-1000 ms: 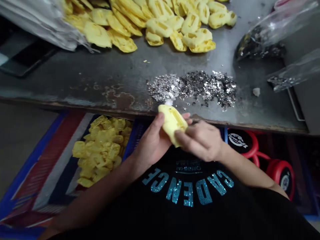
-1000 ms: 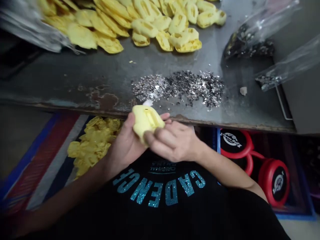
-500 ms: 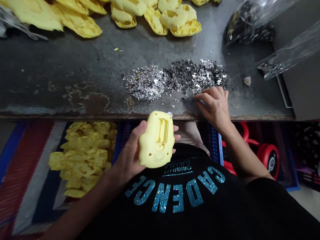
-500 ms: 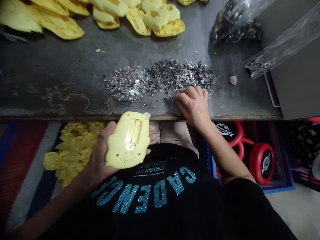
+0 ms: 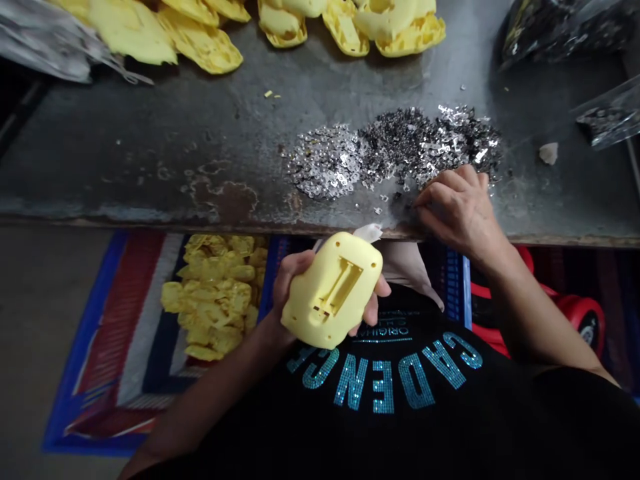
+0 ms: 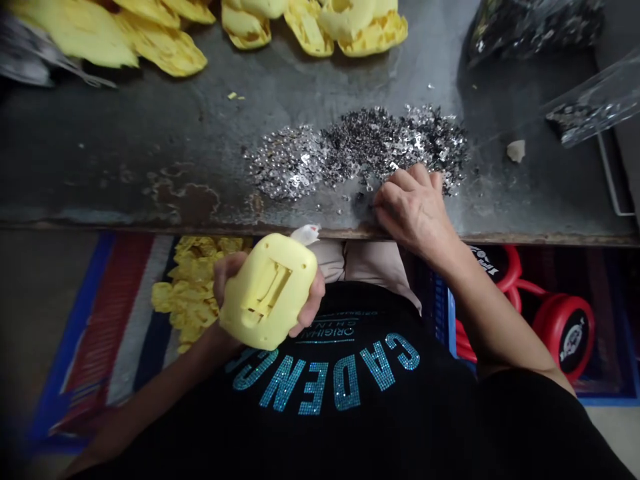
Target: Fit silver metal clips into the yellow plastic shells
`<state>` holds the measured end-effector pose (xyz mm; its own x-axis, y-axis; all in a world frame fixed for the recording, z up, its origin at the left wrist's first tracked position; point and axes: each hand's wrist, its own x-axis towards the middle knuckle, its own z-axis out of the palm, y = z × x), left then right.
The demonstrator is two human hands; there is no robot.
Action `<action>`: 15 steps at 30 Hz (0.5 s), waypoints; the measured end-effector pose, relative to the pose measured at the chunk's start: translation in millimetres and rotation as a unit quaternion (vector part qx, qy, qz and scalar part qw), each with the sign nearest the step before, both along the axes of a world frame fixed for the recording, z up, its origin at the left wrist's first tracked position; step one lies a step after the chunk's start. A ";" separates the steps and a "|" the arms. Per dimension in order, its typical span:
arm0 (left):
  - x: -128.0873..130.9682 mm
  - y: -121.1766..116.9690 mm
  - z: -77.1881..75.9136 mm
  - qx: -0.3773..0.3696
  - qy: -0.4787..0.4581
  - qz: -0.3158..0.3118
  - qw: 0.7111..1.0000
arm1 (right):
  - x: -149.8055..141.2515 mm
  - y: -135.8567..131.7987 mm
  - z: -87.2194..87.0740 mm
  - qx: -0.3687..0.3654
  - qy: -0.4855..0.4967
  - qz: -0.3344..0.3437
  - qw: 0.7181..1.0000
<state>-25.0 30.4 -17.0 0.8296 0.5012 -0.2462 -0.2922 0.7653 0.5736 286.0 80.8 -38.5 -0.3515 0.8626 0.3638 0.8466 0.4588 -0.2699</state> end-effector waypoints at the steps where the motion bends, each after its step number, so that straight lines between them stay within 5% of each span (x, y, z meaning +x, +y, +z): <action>1: -0.3 1.5 -0.9 0.007 -0.007 -0.003 1.000 | -0.9 0.3 0.2 -0.004 -0.002 0.004 1.000; 6: -2.0 1.0 -5.9 0.002 -0.012 0.010 1.000 | 0.5 5.6 -2.4 -0.034 -0.010 -0.020 0.999; 11: -1.6 -6.9 -4.6 -0.027 0.087 0.184 0.979 | 12.9 -0.7 3.9 -0.024 0.003 -0.063 0.998; 15: -0.4 -8.5 0.5 -0.045 0.111 0.212 0.970 | 10.4 -10.5 7.3 -0.030 -0.008 -0.041 0.999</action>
